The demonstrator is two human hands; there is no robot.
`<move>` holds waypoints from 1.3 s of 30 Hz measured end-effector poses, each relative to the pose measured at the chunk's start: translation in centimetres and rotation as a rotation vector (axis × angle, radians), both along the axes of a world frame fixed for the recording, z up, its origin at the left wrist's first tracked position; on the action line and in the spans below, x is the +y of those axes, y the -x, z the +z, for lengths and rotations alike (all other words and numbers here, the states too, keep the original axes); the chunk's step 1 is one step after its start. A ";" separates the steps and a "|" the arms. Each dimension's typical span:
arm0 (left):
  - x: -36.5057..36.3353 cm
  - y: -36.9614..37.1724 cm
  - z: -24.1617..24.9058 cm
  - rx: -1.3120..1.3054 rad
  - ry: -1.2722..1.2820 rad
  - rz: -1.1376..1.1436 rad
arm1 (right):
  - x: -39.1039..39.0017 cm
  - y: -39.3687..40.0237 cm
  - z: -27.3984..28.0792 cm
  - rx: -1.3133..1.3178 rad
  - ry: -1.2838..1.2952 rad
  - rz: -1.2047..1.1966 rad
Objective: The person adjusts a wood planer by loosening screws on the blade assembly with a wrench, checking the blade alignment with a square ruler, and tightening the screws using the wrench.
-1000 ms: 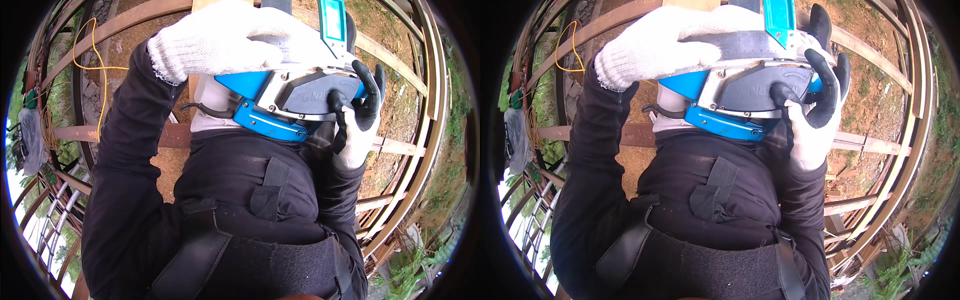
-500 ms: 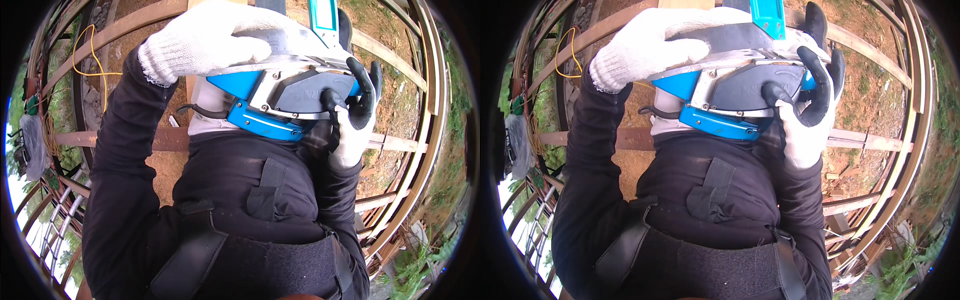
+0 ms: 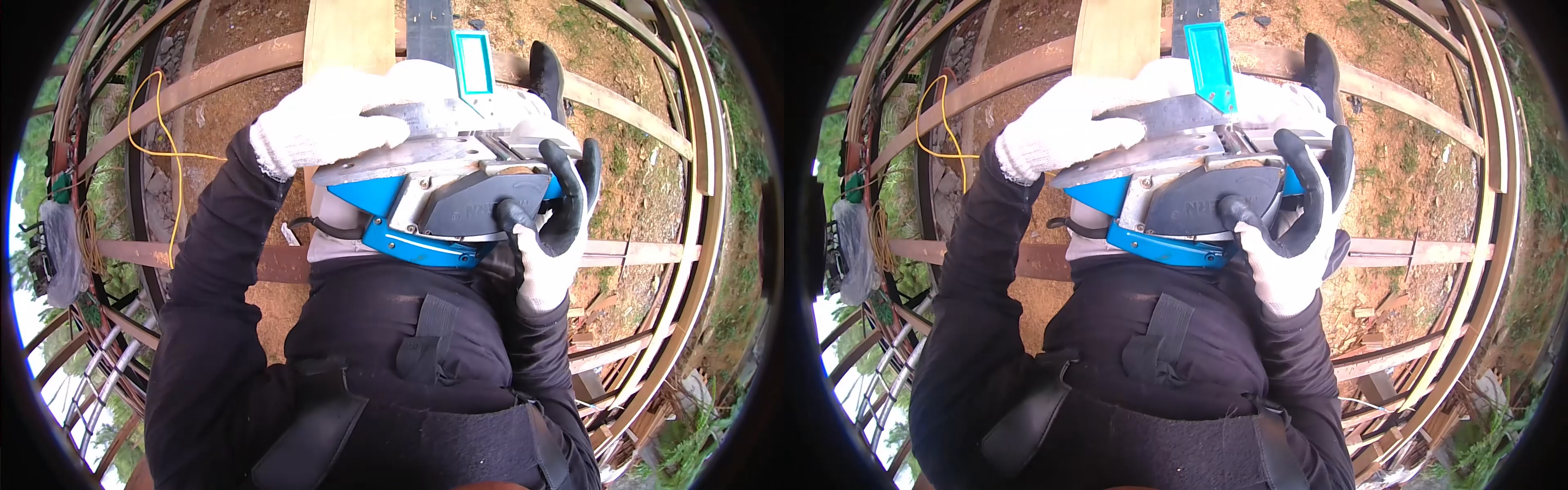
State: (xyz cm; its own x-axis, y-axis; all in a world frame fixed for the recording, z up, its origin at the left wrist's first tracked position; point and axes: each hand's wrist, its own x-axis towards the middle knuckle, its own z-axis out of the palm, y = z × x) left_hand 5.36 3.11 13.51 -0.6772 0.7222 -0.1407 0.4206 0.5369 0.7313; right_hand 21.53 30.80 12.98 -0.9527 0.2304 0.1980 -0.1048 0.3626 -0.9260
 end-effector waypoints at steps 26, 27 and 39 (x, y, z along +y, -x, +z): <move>0.7 0.1 0.3 -0.087 0.038 -0.011 | 0.0 0.3 -0.4 0.040 0.053 0.034; 0.8 0.1 0.5 -0.088 0.038 -0.010 | 0.0 0.3 -0.4 0.037 0.025 0.032; 0.4 -0.2 -0.9 -0.087 -0.059 0.002 | 0.1 0.3 -0.6 0.037 -0.007 0.013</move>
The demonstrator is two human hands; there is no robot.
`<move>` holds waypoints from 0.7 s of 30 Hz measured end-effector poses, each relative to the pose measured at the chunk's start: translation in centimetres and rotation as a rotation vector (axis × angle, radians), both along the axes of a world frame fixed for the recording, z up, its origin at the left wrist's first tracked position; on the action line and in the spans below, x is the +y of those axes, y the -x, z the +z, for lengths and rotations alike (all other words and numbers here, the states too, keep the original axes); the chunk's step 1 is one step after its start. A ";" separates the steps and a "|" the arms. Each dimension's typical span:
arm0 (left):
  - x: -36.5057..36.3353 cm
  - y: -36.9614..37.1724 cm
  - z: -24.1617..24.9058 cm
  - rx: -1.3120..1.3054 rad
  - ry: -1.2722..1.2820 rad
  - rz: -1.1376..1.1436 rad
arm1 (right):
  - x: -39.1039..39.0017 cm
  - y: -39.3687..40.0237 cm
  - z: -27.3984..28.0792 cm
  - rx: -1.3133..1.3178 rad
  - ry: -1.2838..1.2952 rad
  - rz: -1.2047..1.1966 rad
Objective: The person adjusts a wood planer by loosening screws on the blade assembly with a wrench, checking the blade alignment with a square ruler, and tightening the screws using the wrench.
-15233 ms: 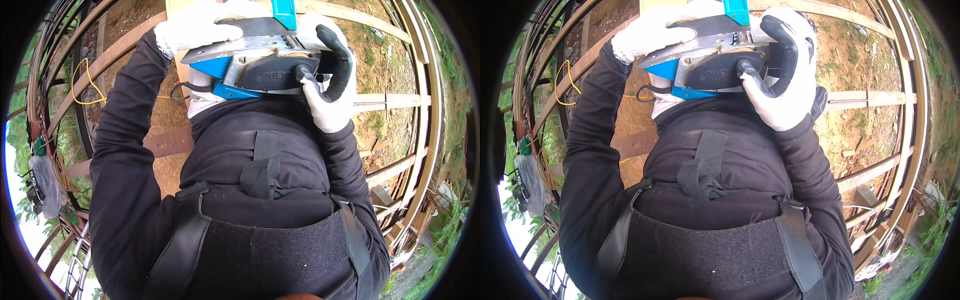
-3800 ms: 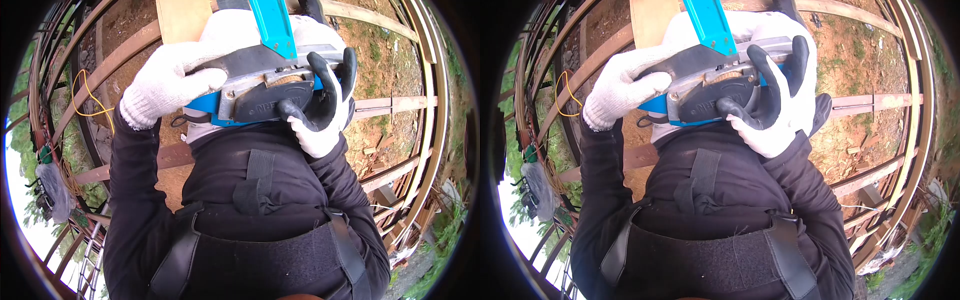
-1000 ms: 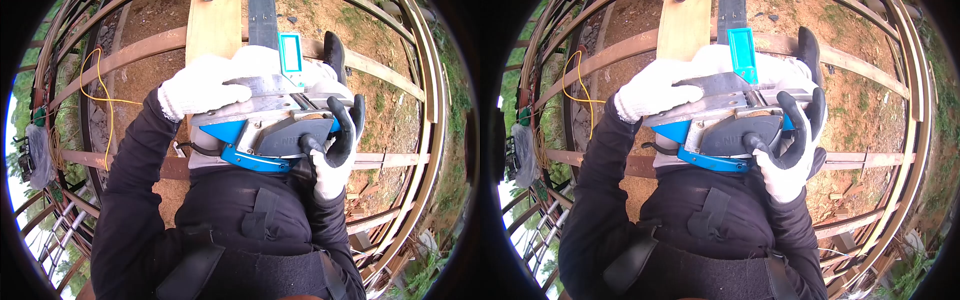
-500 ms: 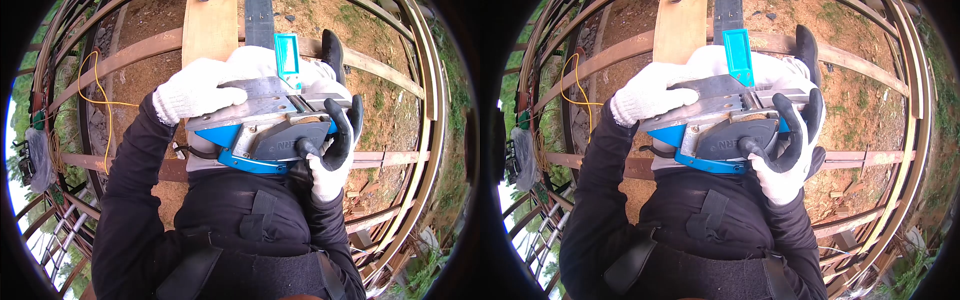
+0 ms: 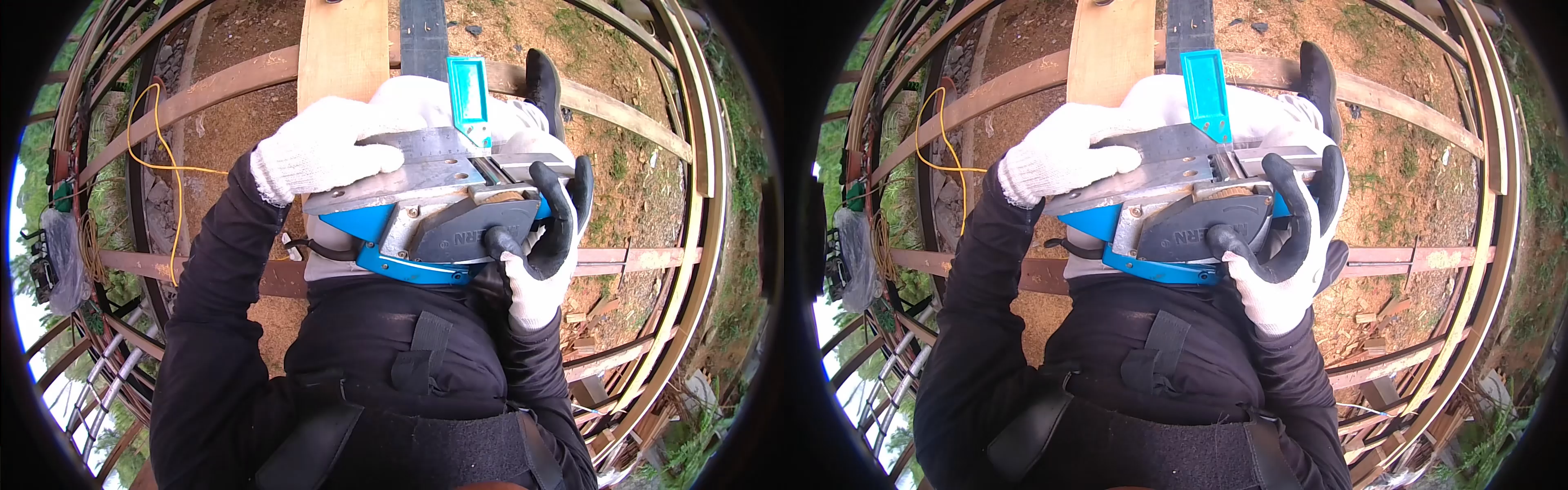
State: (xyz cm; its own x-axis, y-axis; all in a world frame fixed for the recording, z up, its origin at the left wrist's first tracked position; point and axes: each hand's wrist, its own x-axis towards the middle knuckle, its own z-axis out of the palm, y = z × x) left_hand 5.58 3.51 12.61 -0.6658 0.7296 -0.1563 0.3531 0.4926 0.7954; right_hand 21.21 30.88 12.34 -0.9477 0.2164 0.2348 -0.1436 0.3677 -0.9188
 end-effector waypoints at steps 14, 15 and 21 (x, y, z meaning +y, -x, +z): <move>0.3 -0.1 0.9 0.106 -0.001 -0.063 | -0.2 -0.3 0.3 -0.002 0.054 0.008; 0.3 -0.1 0.9 0.107 -0.002 -0.064 | -0.3 -0.3 0.5 -0.024 0.042 0.010; 0.7 -0.2 1.7 0.034 0.105 -0.037 | -0.7 -0.6 0.1 0.021 0.089 -0.024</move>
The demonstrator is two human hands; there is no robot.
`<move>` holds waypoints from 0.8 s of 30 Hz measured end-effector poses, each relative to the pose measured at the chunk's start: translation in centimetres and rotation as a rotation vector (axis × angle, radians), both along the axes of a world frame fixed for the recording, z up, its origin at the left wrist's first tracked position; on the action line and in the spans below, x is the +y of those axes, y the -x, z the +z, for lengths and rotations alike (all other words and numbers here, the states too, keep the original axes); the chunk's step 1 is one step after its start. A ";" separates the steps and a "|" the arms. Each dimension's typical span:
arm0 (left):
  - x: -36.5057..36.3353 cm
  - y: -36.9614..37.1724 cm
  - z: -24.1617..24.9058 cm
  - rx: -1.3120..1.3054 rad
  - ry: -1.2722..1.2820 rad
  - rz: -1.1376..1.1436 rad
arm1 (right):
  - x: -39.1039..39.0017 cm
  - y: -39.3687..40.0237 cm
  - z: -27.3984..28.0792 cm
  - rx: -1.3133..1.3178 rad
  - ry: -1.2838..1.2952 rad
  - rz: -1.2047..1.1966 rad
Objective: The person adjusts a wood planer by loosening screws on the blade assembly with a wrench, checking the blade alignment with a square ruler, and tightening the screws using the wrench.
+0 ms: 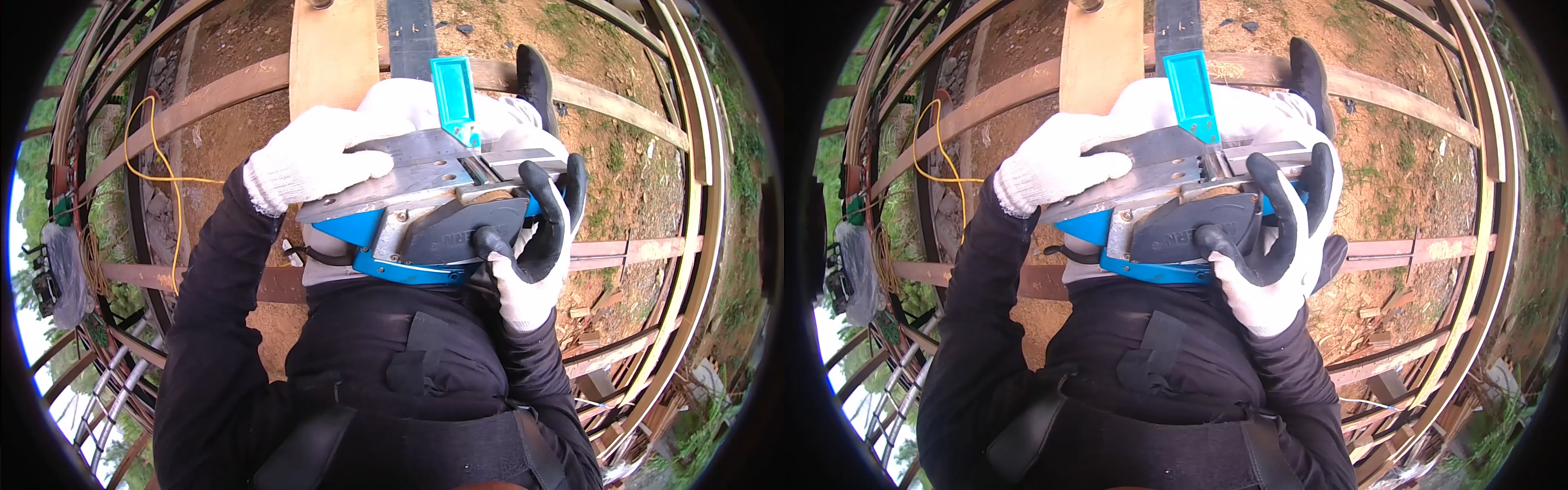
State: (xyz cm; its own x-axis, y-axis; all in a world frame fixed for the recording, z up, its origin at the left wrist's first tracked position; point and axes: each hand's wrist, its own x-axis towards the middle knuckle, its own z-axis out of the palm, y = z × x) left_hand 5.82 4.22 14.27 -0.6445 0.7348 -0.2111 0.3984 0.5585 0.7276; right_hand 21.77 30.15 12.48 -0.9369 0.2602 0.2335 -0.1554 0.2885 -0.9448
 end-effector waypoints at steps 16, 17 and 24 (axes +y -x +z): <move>1.2 -0.7 0.2 -0.201 -0.061 0.165 | 0.5 -0.2 1.0 0.055 -0.364 -0.068; 1.3 -0.7 0.3 -0.257 -0.070 0.186 | 0.6 -0.2 1.2 0.049 -0.358 -0.086; 1.6 -0.6 0.6 -0.237 0.078 0.213 | 0.3 -0.1 1.8 -0.029 -0.334 -0.075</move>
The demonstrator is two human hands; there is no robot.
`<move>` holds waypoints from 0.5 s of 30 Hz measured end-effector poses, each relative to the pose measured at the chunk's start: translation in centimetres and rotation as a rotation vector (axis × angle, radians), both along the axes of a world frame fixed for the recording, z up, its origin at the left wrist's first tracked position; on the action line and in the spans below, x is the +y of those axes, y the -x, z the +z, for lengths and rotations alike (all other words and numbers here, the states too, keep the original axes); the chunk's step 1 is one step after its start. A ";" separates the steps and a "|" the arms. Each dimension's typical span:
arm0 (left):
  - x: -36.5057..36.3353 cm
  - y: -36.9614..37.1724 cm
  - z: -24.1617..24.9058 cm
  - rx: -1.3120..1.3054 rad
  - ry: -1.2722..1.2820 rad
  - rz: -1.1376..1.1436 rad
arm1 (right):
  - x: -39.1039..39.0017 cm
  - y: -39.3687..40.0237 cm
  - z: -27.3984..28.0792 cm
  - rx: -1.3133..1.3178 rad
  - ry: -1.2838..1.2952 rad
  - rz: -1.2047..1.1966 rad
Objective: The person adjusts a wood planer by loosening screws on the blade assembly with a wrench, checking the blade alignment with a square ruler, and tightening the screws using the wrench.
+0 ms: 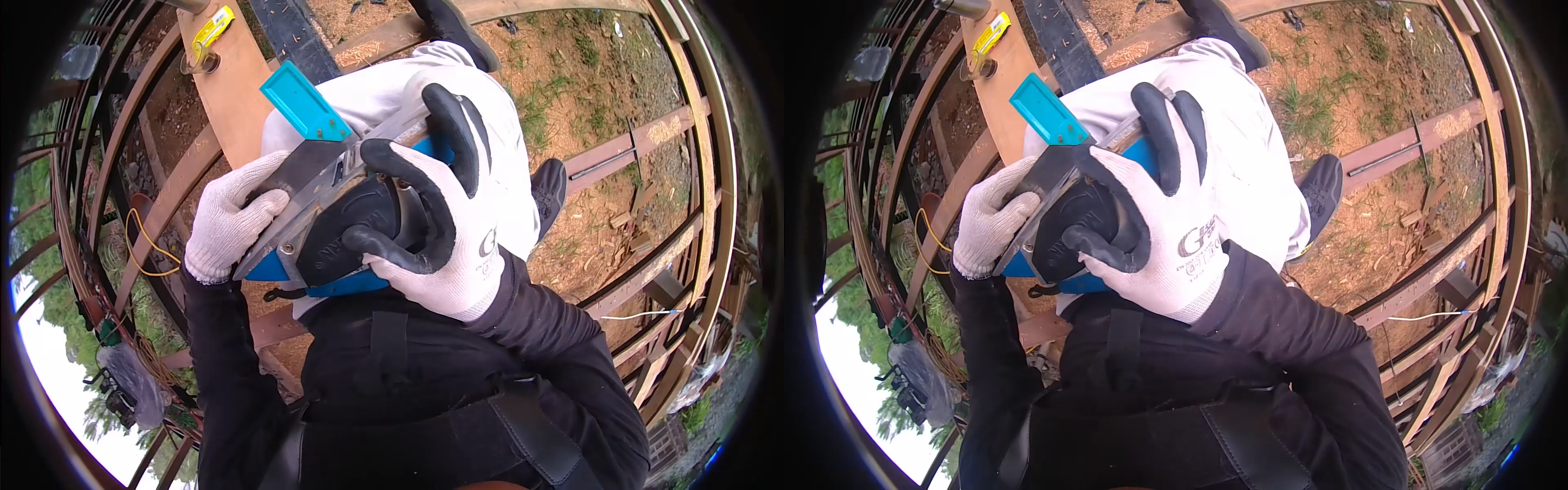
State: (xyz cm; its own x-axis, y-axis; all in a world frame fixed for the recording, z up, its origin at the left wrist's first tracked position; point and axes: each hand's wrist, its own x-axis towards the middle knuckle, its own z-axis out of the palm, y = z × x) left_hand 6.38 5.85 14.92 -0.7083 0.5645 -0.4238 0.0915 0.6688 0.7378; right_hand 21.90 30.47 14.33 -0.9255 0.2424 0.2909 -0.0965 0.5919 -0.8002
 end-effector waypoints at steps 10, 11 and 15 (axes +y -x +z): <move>0.1 0.1 -0.4 0.001 0.001 0.004 | -0.4 0.4 -0.8 0.028 0.112 -0.081; 0.1 0.0 -0.4 -0.001 -0.012 0.009 | -0.3 0.5 -0.9 0.031 0.104 -0.081; 0.0 -0.1 -0.7 -0.048 -0.060 0.064 | -0.2 0.7 -1.1 0.039 0.091 -0.081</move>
